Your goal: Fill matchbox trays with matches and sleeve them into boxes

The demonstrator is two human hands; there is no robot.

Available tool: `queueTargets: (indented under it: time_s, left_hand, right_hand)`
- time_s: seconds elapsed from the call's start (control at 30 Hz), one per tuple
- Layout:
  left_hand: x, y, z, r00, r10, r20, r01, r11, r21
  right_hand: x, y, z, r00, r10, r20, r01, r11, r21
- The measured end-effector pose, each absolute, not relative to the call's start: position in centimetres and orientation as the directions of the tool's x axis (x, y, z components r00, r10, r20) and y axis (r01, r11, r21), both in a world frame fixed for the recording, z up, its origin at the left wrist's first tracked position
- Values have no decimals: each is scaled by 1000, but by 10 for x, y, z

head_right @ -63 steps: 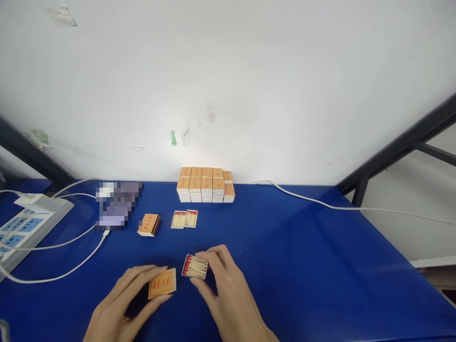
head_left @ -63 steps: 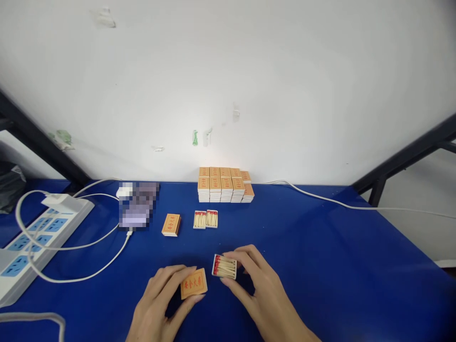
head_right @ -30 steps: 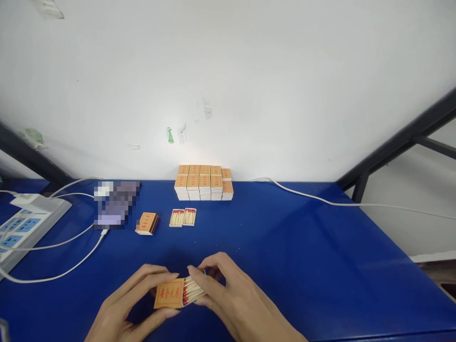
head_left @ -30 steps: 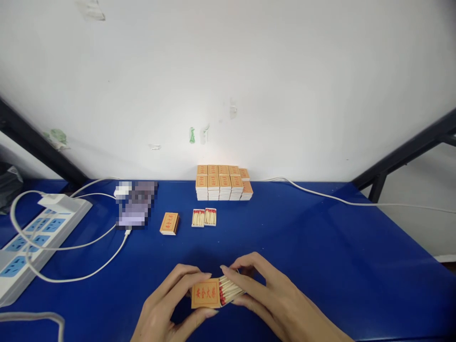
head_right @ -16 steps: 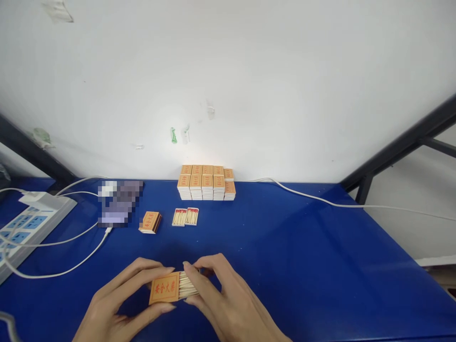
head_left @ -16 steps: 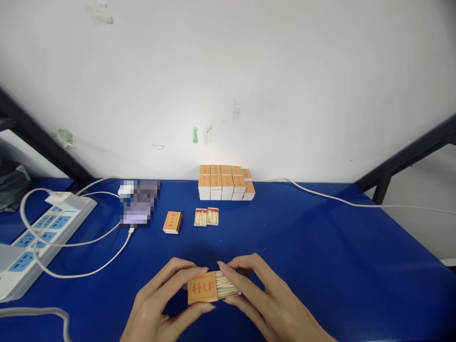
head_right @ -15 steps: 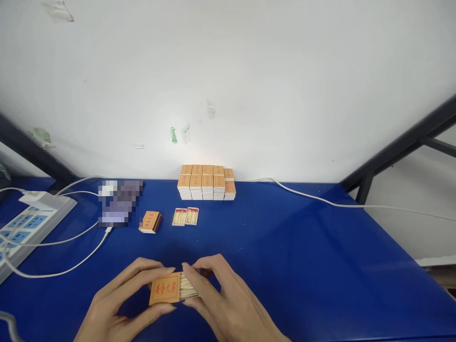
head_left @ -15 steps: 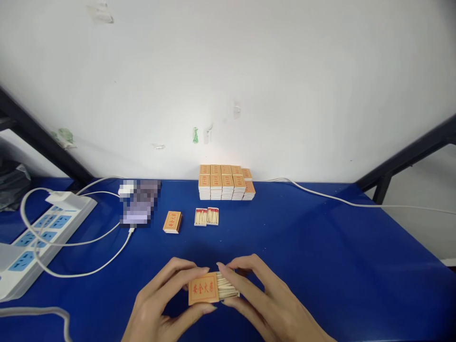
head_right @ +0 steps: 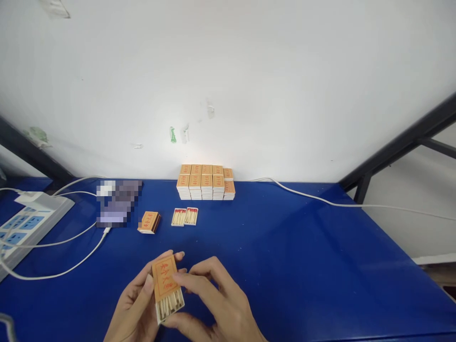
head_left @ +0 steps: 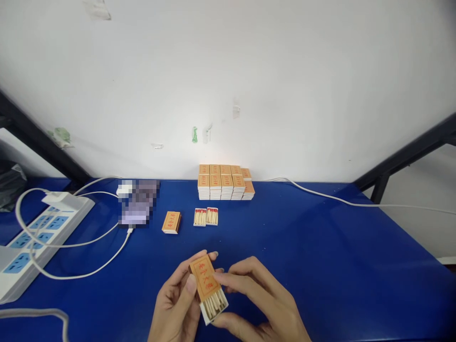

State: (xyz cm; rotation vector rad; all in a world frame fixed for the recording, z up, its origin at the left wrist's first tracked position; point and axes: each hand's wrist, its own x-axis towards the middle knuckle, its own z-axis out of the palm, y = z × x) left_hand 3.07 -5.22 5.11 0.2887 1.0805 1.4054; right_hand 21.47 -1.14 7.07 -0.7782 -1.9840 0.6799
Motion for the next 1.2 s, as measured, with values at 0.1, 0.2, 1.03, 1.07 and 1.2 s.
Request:
queueTargets:
  time_s: [0.1, 0.2, 1.03, 1.07, 1.2]
  left_hand:
    - [34, -56, 47, -79, 894, -441, -681, 275, 679]
    - [34, -59, 39, 35, 906, -422, -718, 316, 620]
    - [38, -54, 40, 62, 893, -445, -764, 330, 555]
    - [38, -53, 40, 58, 894, -444, -766, 325, 554]
    - [40, -52, 39, 46, 894, -447, -761, 321, 564]
  right_hand:
    - [213, -7, 70, -369, 769, 522, 308, 631, -712]
    - [212, -5, 68, -328, 800, 502, 374, 598, -709]
    - [226, 15, 78, -522, 849, 80, 89, 148, -985]
    - [226, 15, 78, -519, 852, 76, 92, 144, -985]
    - [230, 17, 81, -520, 853, 40, 95, 104, -990]
